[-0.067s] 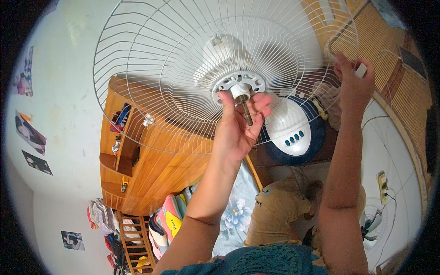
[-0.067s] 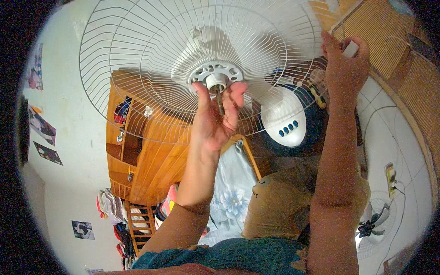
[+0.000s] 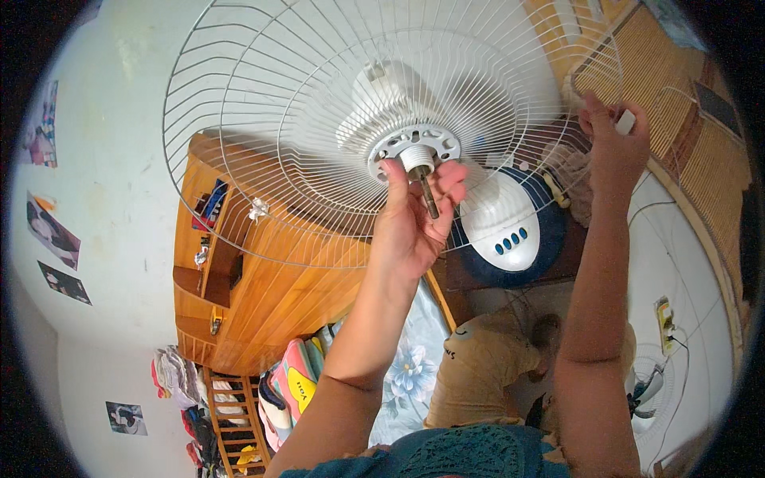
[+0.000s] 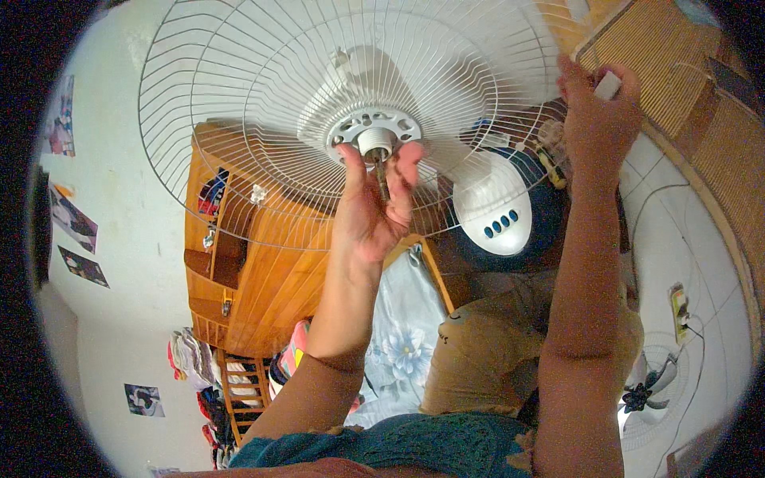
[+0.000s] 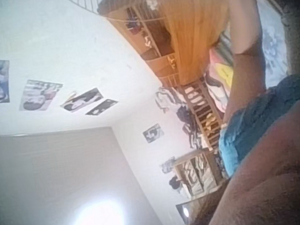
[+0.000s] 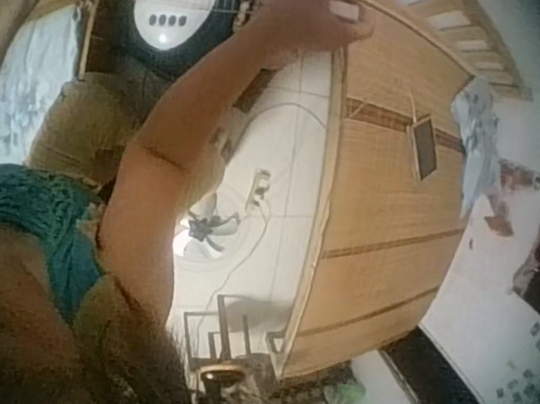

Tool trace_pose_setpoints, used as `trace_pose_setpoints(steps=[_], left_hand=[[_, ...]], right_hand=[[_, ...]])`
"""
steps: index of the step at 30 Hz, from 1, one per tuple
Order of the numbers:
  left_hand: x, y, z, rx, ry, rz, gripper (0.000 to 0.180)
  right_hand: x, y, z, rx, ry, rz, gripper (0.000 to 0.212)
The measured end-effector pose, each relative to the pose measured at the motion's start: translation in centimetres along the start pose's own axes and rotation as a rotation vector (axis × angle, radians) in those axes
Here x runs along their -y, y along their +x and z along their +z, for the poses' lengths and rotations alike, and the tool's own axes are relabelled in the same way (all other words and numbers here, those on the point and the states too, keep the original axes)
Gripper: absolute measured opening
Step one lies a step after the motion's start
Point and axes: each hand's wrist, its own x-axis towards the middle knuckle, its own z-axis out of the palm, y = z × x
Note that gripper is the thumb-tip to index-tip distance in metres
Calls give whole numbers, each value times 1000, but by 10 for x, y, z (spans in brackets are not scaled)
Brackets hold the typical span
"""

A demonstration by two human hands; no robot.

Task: The person wipes the motor housing of an electric fan with a cloth, attaches the rear grille to the motor and secures it with a plastic nut, and then wipes the fan blades with the cloth.

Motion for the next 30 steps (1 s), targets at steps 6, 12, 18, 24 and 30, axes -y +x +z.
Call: trace_pose_setpoints(steps=[6, 12, 18, 24, 30], left_hand=[[-5, -5, 3, -46, 70, 48, 52], [-4, -6, 6, -25, 68, 58, 51], [-2, -5, 11, -84, 8, 47, 50], [-2, -6, 10, -37, -1, 28, 48], [-2, -8, 5, -38, -1, 30, 45]], right_hand=[[7, 1, -2, 66, -51, 31, 41], [0, 6, -8, 172, 87, 38, 40], [-14, 11, -19, 178, -260, -166, 38], [-24, -13, -72, 26, 65, -62, 24], [33, -79, -19, 645, -123, -488, 34]])
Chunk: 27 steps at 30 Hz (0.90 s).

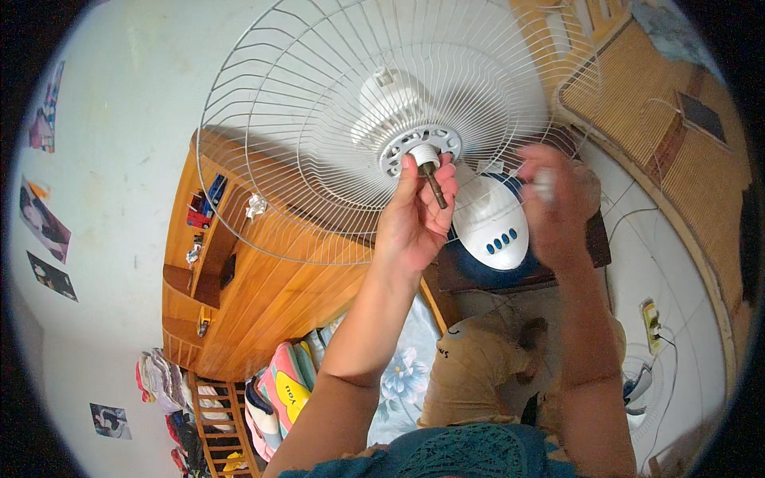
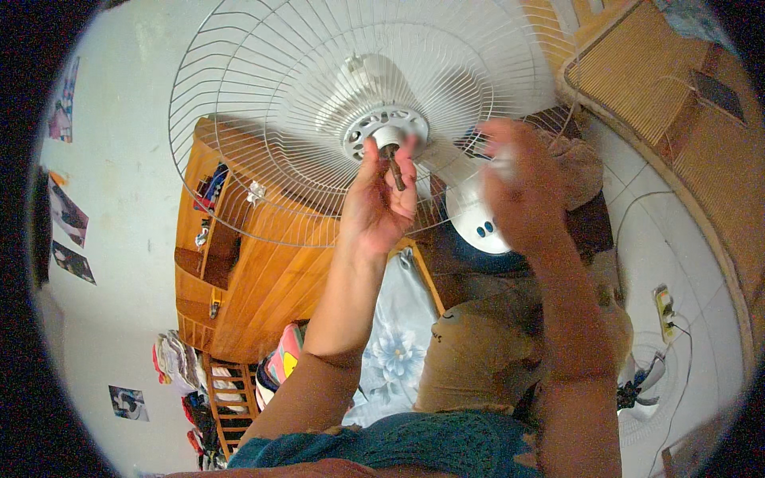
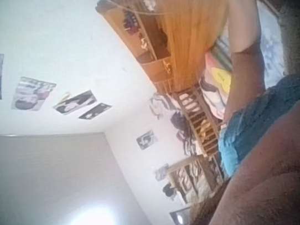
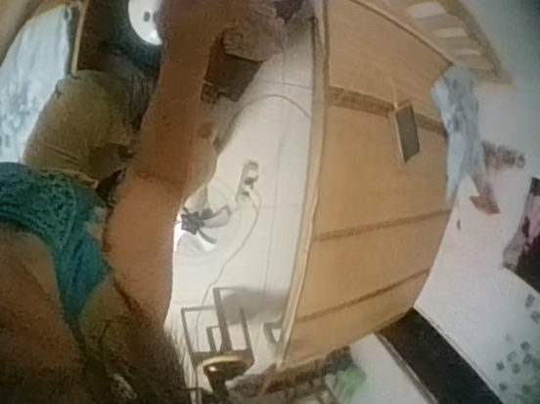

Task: The person wipes the motor housing of an electric fan with a cloth, attaches the rear grille to the motor and secures it with a plastic nut, and then wipes the fan blades with the cloth.

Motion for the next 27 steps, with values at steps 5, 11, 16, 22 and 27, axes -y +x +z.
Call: trace_pose_setpoints(steps=[5, 11, 16, 22, 27], left_hand=[[-2, 3, -5, 74, -24, -2, 38], [-5, 4, -10, 135, 15, -10, 36], [-5, 4, 0, 88, 0, -51, 35], [-9, 9, -14, 119, -10, -80, 41], [-5, 10, -6, 104, 15, -64, 44]], right_hand=[[32, 41, 30, 175, -12, -205, 30], [40, 54, 42, 258, -172, -111, 28], [42, 56, 45, 264, -240, -111, 29], [35, 23, 36, 75, 286, 150, 32], [25, -10, 39, -110, 315, 166, 29]])
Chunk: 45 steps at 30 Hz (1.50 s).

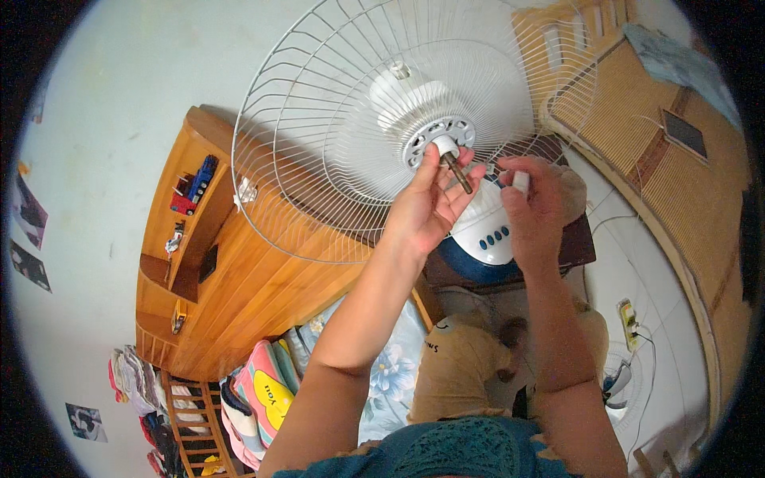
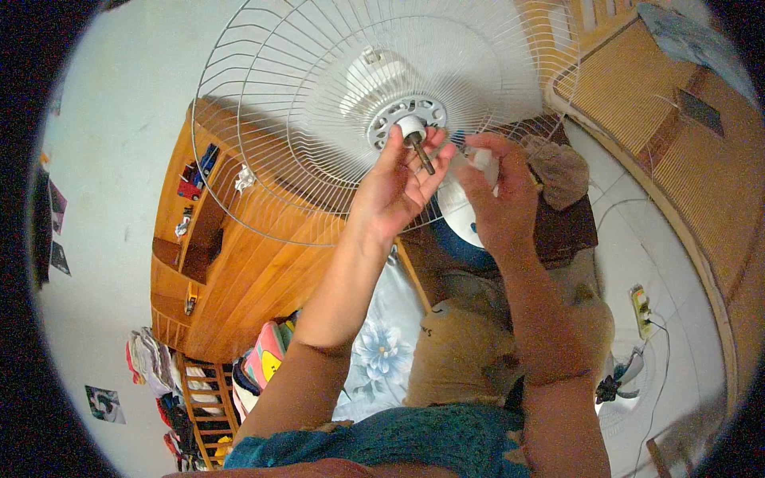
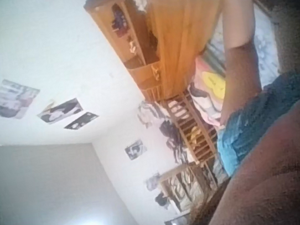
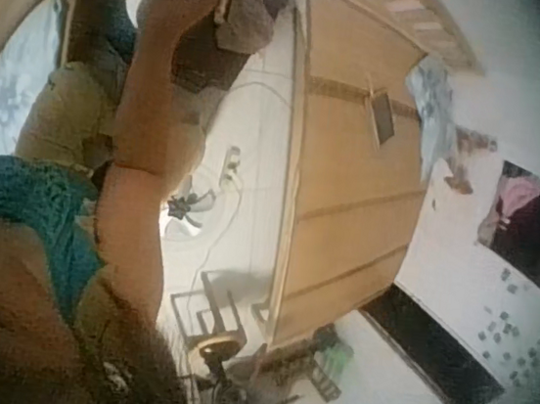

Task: The person wipes the motor housing of an electric fan with a cloth, attaches the rear grille to the motor and secures it with a plastic nut, and then wipes the fan blades with the cloth.

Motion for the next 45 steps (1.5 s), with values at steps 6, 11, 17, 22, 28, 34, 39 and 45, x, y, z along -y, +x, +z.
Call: trace_pose_setpoints(steps=[6, 11, 17, 22, 28, 34, 39, 45], left_hand=[[-4, 2, -10, 55, 11, -29, 44], [-3, -1, -5, 74, -10, -53, 45], [-7, 1, -10, 68, -11, -101, 44], [-6, 1, -9, 115, 23, -125, 42], [-8, -2, -9, 28, -6, -114, 38], [-9, 2, -14, 97, -63, -127, 36], [-13, -7, -10, 128, -57, -110, 37], [-6, 2, -16, 76, 96, 27, 38]], right_hand=[[17, -18, 27, -75, -288, -78, 33], [7, -18, 41, -91, -215, -247, 42], [5, -20, 56, -152, -552, -294, 48], [-8, -13, 56, -153, -520, -227, 50], [-6, -6, 65, -150, -519, -287, 47], [-8, 0, 62, -97, -596, -308, 49], [-10, -1, 65, -113, -606, -328, 52], [-3, 1, 69, -116, -637, -332, 52]])
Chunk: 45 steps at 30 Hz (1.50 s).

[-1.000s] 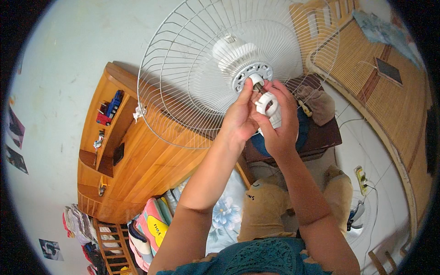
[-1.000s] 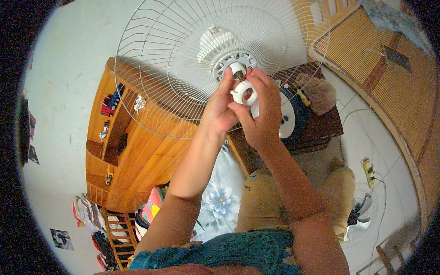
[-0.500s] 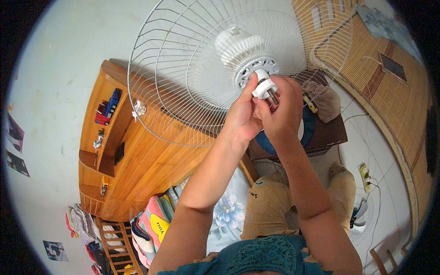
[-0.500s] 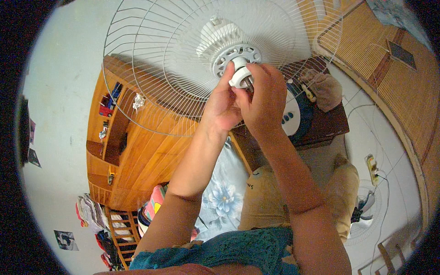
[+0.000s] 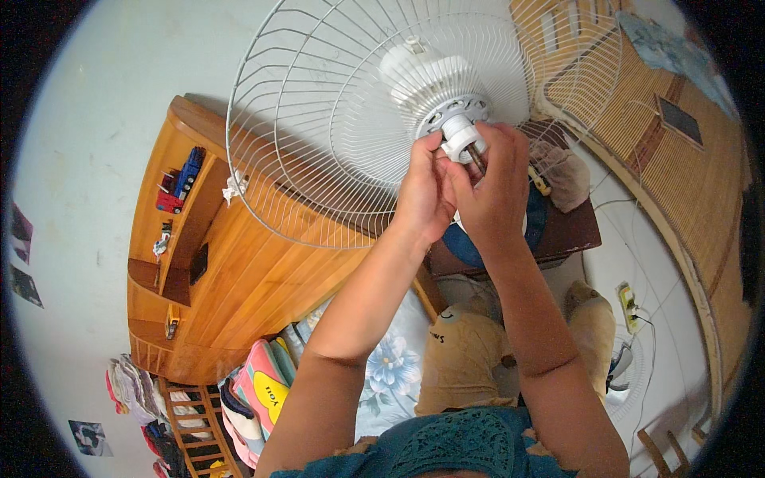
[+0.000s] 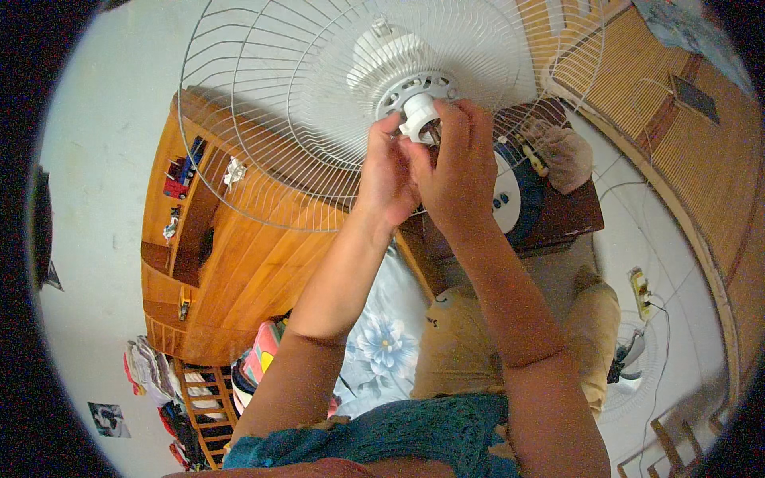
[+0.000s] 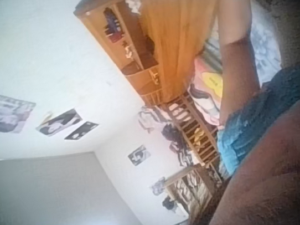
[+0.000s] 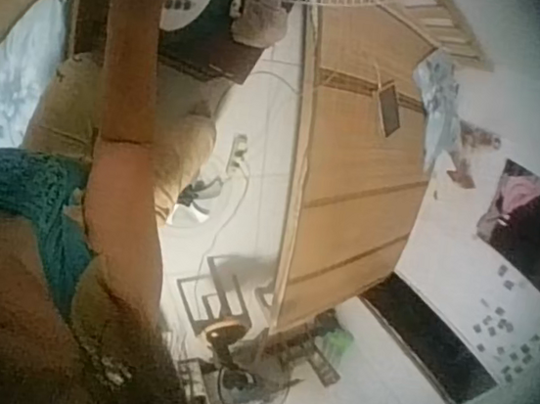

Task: The person wipes the motor housing of an electric fan with a cloth, attaches the rear grille to the motor and secures it with a plastic nut, and then wipes the fan blades with the cloth.

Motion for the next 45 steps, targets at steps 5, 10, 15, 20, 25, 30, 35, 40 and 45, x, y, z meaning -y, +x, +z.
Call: trace_pose_setpoints(steps=[5, 10, 15, 20, 25, 30, 35, 40, 45], left_hand=[[1, -1, 3, -93, 198, 78, 43], [-1, -3, 5, -33, 164, 93, 46], [-11, -3, -6, 55, 266, 26, 47], [-14, -8, -6, 23, 95, -1, 41], [-20, -19, -22, 100, -103, -46, 38], [-18, -54, -36, 5, 66, -73, 39], [-19, -97, -109, 64, 406, -240, 46], [5, -73, -115, 32, 141, -160, 43], [13, -23, -74, 226, -128, -157, 52]], right_hand=[[2, 3, 0, 35, -56, 16, 52], [3, 12, -2, 46, -71, -7, 51], [4, 13, -2, 65, -47, 39, 51], [5, 15, 1, 75, -56, 28, 51], [8, 13, 7, 73, -48, 53, 50], [2, 12, 9, 47, -60, 36, 53], [6, 9, 14, 72, -47, 51, 55], [5, 8, 19, 25, -87, -22, 56], [4, 11, 17, 44, -120, -10, 55]])
